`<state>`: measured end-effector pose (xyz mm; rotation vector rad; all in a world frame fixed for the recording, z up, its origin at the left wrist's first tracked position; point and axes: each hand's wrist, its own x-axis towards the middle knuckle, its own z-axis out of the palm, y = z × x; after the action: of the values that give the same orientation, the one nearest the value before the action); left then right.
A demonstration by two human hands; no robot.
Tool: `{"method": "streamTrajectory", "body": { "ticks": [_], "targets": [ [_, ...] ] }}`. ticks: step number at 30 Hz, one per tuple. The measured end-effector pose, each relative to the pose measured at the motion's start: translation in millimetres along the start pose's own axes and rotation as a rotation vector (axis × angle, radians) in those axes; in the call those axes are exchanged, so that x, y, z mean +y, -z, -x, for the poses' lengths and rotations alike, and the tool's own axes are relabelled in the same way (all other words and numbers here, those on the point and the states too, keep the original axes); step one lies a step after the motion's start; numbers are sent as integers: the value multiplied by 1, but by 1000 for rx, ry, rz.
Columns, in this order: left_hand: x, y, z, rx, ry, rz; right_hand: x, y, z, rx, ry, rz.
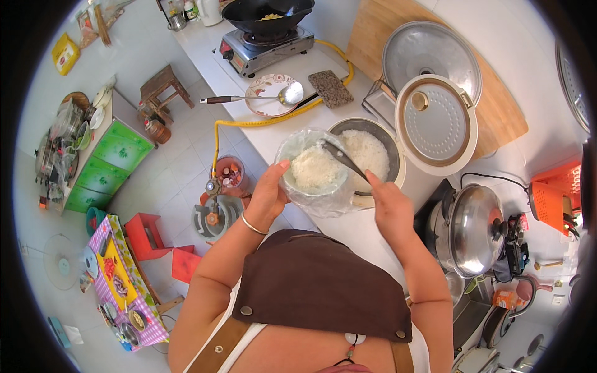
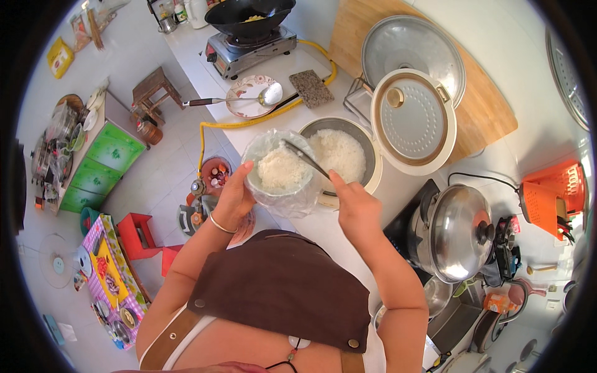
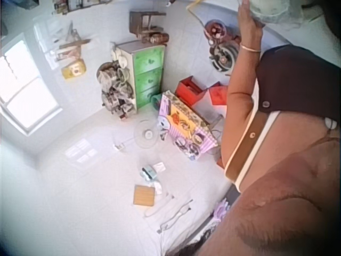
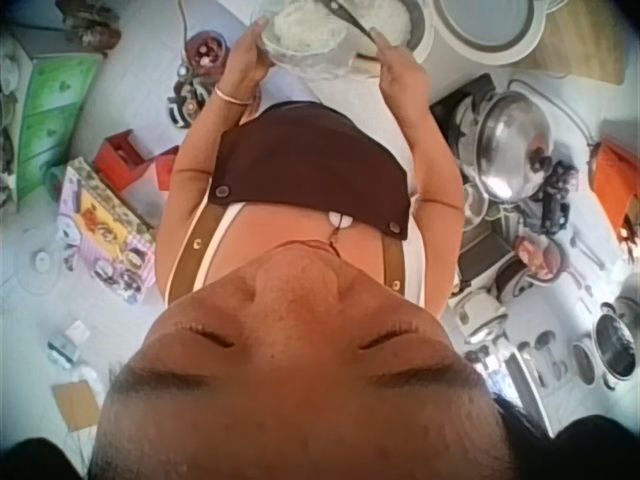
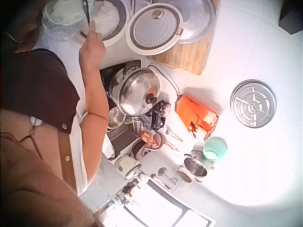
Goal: The person scoops rice from a cooker into a plastic bag using a wooden paddle and then adds pieces of braised meat from a pot using a spoon.
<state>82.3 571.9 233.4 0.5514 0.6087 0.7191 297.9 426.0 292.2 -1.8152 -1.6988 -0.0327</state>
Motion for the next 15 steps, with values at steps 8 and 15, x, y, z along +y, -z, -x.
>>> {"method": "streamTrajectory", "body": {
  "ticks": [8, 15],
  "targets": [
    [-5, 33, 1, 29, -80, 125, 67, 45, -39, -113, -328, 22],
    [-3, 68, 2, 87, -129, 33, 76, 23, -60, -340, -148, 501]
  ]
}}
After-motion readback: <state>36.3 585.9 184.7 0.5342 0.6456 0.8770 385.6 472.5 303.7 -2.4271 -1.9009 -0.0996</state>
